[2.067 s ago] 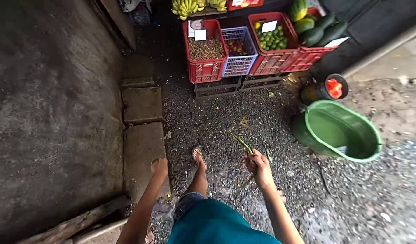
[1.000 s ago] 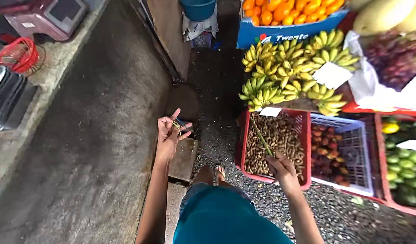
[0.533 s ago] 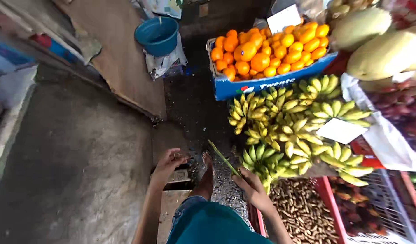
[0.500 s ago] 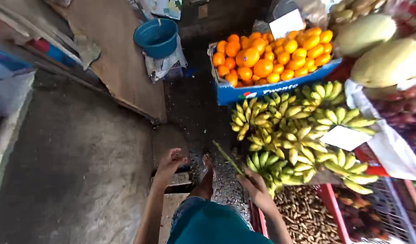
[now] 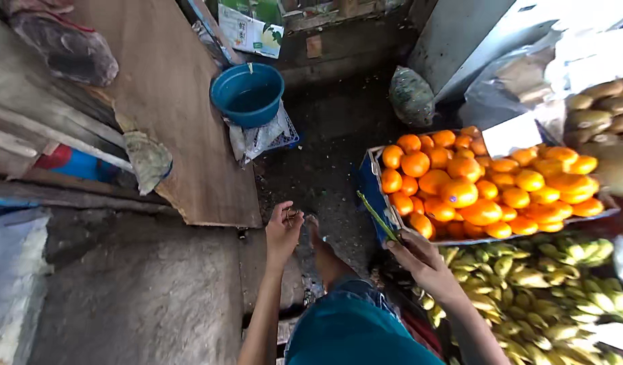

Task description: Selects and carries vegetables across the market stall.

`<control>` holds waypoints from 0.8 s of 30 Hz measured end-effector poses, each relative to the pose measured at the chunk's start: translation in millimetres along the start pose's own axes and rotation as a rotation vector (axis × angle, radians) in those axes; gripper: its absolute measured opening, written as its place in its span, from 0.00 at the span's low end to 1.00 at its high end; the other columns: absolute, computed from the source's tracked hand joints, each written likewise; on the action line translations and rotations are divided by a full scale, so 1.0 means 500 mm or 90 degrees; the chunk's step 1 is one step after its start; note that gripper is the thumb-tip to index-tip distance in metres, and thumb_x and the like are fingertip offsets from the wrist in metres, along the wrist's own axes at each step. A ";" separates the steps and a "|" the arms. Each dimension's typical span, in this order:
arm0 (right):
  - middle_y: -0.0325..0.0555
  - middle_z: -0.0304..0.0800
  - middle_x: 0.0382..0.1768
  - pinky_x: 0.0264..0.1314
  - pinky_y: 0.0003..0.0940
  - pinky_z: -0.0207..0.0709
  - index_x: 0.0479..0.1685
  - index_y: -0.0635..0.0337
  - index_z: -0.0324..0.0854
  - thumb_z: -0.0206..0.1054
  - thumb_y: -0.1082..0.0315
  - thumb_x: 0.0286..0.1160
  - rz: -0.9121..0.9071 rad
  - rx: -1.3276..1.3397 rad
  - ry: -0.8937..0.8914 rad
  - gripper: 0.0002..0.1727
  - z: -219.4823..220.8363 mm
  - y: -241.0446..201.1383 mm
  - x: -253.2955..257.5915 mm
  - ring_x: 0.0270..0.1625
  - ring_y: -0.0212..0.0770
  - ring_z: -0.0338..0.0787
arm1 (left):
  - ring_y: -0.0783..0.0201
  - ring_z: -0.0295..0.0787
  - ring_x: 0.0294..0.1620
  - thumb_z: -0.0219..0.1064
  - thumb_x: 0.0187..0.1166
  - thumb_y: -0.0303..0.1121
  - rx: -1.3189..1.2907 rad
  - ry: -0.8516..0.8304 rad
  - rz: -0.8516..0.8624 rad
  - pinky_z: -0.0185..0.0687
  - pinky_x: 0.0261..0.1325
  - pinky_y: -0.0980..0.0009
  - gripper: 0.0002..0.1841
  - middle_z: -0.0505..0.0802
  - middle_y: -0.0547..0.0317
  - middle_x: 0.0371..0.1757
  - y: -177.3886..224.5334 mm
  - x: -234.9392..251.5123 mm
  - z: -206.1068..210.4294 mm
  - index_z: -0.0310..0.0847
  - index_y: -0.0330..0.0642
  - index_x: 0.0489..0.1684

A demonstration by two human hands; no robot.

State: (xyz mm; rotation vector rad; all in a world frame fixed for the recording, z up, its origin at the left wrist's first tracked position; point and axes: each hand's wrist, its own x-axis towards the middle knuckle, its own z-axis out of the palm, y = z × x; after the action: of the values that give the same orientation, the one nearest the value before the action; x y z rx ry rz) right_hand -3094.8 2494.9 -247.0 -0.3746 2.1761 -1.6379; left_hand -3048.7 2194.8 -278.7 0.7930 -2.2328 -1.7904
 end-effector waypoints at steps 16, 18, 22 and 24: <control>0.29 0.75 0.22 0.27 0.24 0.69 0.43 0.53 0.83 0.60 0.52 0.84 0.115 -0.060 -0.017 0.15 0.044 -0.146 0.680 0.23 0.24 0.73 | 0.64 0.91 0.30 0.54 0.91 0.28 0.058 -0.053 -0.194 0.89 0.37 0.66 0.20 0.93 0.48 0.45 0.032 0.607 -0.100 0.66 0.30 0.78; 0.30 0.76 0.23 0.28 0.24 0.70 0.44 0.54 0.83 0.60 0.52 0.84 0.127 -0.064 -0.005 0.15 0.026 -0.145 0.731 0.23 0.24 0.75 | 0.60 0.93 0.37 0.55 0.90 0.29 0.057 -0.058 -0.185 0.90 0.45 0.63 0.21 0.92 0.45 0.46 0.042 0.693 -0.082 0.66 0.29 0.78; 0.32 0.77 0.23 0.28 0.27 0.72 0.46 0.55 0.84 0.61 0.52 0.84 0.168 -0.066 0.049 0.16 -0.025 -0.127 0.858 0.23 0.27 0.75 | 0.52 0.90 0.47 0.73 0.76 0.32 0.112 -0.116 -0.140 0.86 0.54 0.51 0.30 0.91 0.40 0.50 0.066 0.887 -0.013 0.70 0.31 0.77; 0.33 0.77 0.23 0.29 0.28 0.72 0.47 0.56 0.84 0.60 0.51 0.84 0.184 -0.078 0.078 0.17 -0.058 -0.127 0.943 0.23 0.28 0.75 | 0.54 0.91 0.46 0.74 0.76 0.31 0.123 -0.159 -0.121 0.86 0.55 0.53 0.30 0.92 0.41 0.49 0.091 0.998 0.037 0.70 0.31 0.77</control>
State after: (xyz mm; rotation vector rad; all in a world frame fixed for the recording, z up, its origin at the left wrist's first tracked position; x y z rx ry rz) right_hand -3528.0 2296.5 -248.2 0.0092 2.3013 -1.4065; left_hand -3491.6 1966.7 -335.7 0.8869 -2.6027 -1.8671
